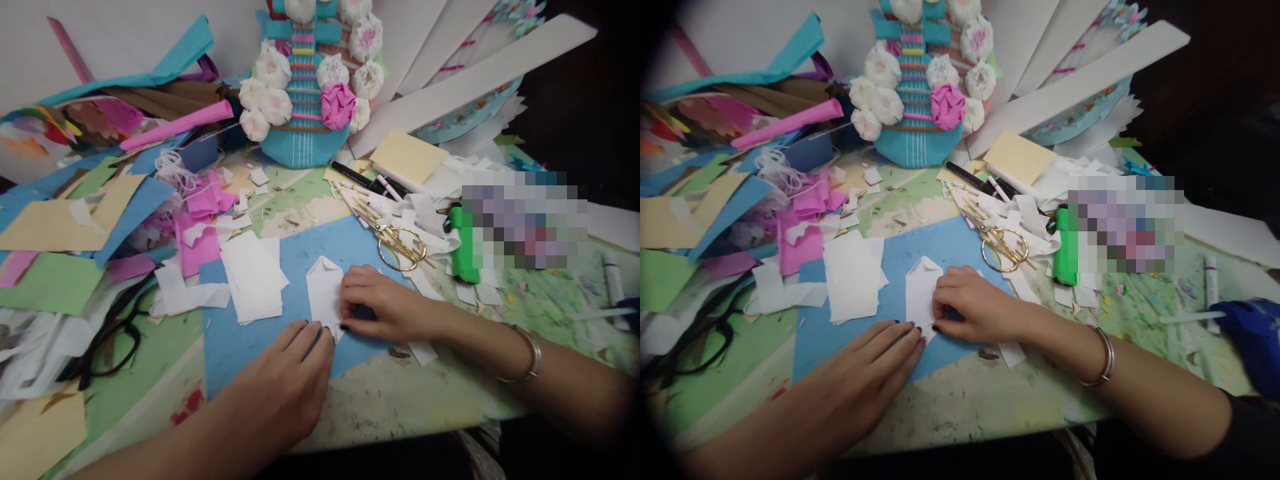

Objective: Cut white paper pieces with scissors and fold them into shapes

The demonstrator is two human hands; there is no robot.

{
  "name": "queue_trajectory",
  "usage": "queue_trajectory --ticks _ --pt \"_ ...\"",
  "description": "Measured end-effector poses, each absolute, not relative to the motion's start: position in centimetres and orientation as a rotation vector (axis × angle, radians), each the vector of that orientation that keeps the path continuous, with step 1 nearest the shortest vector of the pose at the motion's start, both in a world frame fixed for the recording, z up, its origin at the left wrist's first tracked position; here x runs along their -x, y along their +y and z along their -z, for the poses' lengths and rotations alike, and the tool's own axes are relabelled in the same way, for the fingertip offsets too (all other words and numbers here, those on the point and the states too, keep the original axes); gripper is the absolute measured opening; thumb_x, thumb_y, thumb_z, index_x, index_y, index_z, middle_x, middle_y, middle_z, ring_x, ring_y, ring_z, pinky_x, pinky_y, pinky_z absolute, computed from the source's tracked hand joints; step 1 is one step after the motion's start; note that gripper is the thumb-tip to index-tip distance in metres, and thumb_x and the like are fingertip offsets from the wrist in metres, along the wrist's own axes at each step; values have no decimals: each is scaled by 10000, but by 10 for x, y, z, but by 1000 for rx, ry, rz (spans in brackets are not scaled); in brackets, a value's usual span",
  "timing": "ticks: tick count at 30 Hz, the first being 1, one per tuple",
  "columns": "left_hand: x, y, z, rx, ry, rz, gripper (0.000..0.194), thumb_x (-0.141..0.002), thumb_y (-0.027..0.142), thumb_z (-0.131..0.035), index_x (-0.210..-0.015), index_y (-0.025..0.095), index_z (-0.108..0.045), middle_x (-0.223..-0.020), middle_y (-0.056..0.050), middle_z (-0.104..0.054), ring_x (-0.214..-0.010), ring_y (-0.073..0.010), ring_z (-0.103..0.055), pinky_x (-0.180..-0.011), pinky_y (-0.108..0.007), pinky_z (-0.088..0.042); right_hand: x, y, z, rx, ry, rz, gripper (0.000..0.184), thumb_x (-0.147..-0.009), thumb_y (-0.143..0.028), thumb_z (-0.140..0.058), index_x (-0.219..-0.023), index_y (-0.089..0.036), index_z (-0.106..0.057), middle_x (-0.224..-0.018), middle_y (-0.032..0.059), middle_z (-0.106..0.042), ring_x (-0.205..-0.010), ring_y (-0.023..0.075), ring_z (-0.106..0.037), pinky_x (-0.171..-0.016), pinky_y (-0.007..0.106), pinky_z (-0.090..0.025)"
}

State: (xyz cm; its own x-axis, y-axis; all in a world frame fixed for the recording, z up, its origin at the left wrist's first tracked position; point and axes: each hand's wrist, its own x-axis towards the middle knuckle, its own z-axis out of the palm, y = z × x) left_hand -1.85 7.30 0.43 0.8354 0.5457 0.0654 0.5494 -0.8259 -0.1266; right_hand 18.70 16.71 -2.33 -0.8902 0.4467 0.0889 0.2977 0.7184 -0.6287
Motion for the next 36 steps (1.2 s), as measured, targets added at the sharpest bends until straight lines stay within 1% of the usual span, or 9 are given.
queue_trajectory --ticks 6,12,17,23,27,33,36 --pt "18 72 -4 2879 -859 63 309 -888 125 -410 -1042 72 -672 -1057 -125 -678 -979 -235 -603 -923 -374 -420 -187 167 22 576 -2685 -928 84 -862 -209 -581 -792 -162 -575 -785 33 -567 -824 172 -473 -806 315 -325" --pt "22 71 1 2845 -805 119 329 -893 131 -395 -1090 55 -646 -1067 -140 -693 -997 -250 -626 -941 -401 -406 -187 167 23 575 -2675 -922 89 -862 -205 -581 -787 -159 -577 -780 35 -567 -814 172 -476 -796 311 -328" --pt "23 70 -1 2846 -797 103 333 -888 114 -384 -1090 44 -640 -1069 -151 -692 -1018 -245 -627 -947 -390 -404 -187 167 24 580 -2683 -924 90 -861 -213 -585 -790 -159 -581 -783 36 -571 -813 174 -476 -791 310 -327" --pt "20 69 1 2855 -819 93 322 -891 140 -402 -1113 43 -615 -1084 -152 -674 -990 -241 -613 -929 -387 -414 -187 167 23 569 -2683 -927 93 -871 -220 -570 -795 -166 -572 -787 32 -565 -820 171 -472 -806 314 -326" --pt "21 68 1 2827 -799 130 330 -888 130 -395 -1136 28 -587 -1109 -177 -655 -1028 -258 -591 -927 -397 -407 -187 168 24 566 -2682 -933 92 -869 -222 -573 -794 -168 -568 -787 31 -566 -824 173 -472 -801 316 -325" --pt "20 70 -3 2857 -820 -23 322 -890 134 -400 -1126 28 -591 -1080 -172 -647 -999 -254 -585 -878 -378 -433 -188 168 24 559 -2684 -922 89 -867 -213 -576 -794 -163 -577 -780 32 -568 -817 173 -476 -798 315 -330" --pt "19 69 -2 2849 -818 -38 330 -888 138 -398 -1140 28 -580 -1100 -182 -630 -1006 -253 -571 -873 -384 -428 -187 168 24 560 -2679 -923 88 -868 -215 -578 -796 -165 -575 -781 32 -567 -822 172 -471 -803 315 -327"
